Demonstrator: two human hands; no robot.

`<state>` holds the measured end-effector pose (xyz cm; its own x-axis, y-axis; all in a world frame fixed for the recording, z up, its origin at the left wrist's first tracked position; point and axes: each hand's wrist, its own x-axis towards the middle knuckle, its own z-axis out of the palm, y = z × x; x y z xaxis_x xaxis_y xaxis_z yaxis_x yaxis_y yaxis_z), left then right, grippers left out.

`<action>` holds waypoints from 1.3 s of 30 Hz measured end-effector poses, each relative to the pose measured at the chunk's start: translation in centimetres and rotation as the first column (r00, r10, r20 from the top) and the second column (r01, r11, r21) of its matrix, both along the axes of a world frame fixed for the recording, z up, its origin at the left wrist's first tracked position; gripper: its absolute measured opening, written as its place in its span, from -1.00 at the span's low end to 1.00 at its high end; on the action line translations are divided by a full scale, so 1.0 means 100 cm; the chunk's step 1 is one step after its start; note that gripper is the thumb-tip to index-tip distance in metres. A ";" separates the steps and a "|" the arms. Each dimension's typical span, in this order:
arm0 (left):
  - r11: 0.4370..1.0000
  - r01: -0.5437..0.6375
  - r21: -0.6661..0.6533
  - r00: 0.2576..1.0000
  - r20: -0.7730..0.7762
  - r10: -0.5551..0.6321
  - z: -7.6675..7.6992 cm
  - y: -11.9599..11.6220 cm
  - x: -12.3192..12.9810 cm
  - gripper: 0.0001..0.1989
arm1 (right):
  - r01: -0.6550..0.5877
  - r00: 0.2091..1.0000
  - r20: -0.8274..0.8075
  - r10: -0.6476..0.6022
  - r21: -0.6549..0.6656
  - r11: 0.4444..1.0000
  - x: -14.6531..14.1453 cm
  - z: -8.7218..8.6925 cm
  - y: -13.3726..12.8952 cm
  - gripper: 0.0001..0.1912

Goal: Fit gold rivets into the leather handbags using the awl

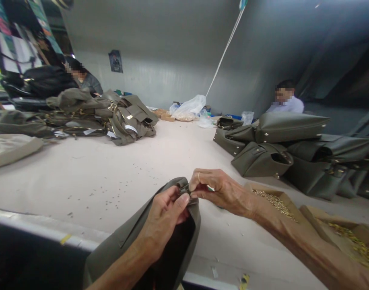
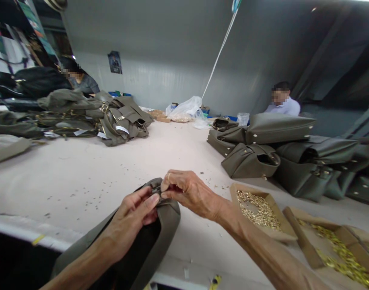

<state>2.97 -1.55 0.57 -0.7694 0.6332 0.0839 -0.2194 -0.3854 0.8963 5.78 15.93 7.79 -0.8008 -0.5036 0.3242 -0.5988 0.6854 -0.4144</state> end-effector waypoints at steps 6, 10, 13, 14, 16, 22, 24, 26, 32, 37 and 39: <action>1.000 -0.018 -0.010 0.999 -0.052 0.017 -0.004 0.003 -0.004 -0.67 | 0.389 0.889 -0.032 -0.457 -0.475 0.790 0.008 -0.052 -0.027 -0.73; 0.999 -0.033 -0.006 0.998 -0.059 0.032 -0.002 0.002 -0.001 -0.69 | 0.432 0.825 -0.131 -0.550 -0.481 0.763 0.017 -0.062 -0.034 -0.77; 1.000 -0.015 -0.018 0.999 -0.047 0.014 -0.001 0.001 0.002 -0.72 | 0.333 0.919 -0.139 -0.369 -0.226 0.915 0.021 -0.045 -0.020 -0.87; 1.000 -0.011 -0.024 0.999 -0.038 0.010 0.000 0.000 0.002 -0.73 | 0.283 0.944 -0.138 -0.300 -0.130 0.950 0.021 -0.037 -0.014 -0.88; 0.999 -0.020 -0.042 0.999 -0.029 0.019 0.000 0.000 0.003 -0.74 | 0.178 0.975 -0.149 -0.167 0.064 0.982 0.018 -0.021 -0.004 -0.85; 0.997 -0.057 -0.050 0.996 -0.071 0.053 0.002 0.002 0.003 -0.74 | 0.211 0.977 -0.053 -0.206 0.356 0.911 0.007 0.003 -0.012 -0.80; 0.996 -0.069 -0.052 0.995 -0.073 0.065 0.002 0.002 0.002 -0.74 | 0.313 0.939 0.002 -0.344 0.408 0.857 0.008 0.005 -0.020 -0.81; 0.995 -0.064 -0.071 0.995 -0.075 0.059 0.002 0.001 0.002 -0.74 | 0.342 0.917 0.016 -0.399 0.482 0.806 0.009 0.008 -0.024 -0.82; 0.996 -0.040 -0.074 0.996 -0.080 0.034 0.003 0.001 0.000 -0.73 | 0.075 0.992 0.032 -0.125 0.646 0.760 0.003 0.020 -0.012 -0.94; 0.995 -0.064 -0.079 0.989 -0.137 0.053 -0.003 0.003 -0.002 -0.72 | 0.096 0.987 0.037 -0.159 0.656 0.749 0.000 0.024 -0.014 -0.89; 0.984 -0.119 -0.135 0.973 -0.213 0.089 -0.006 0.003 -0.002 -0.70 | 0.222 0.943 0.098 -0.319 0.530 0.818 0.001 0.021 -0.018 -0.84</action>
<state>2.76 -1.22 -0.01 -0.8075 0.5678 0.1598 0.0097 -0.2581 0.9661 5.87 14.13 9.89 -0.9473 -0.3120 -0.0721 -0.3095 0.9499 -0.0441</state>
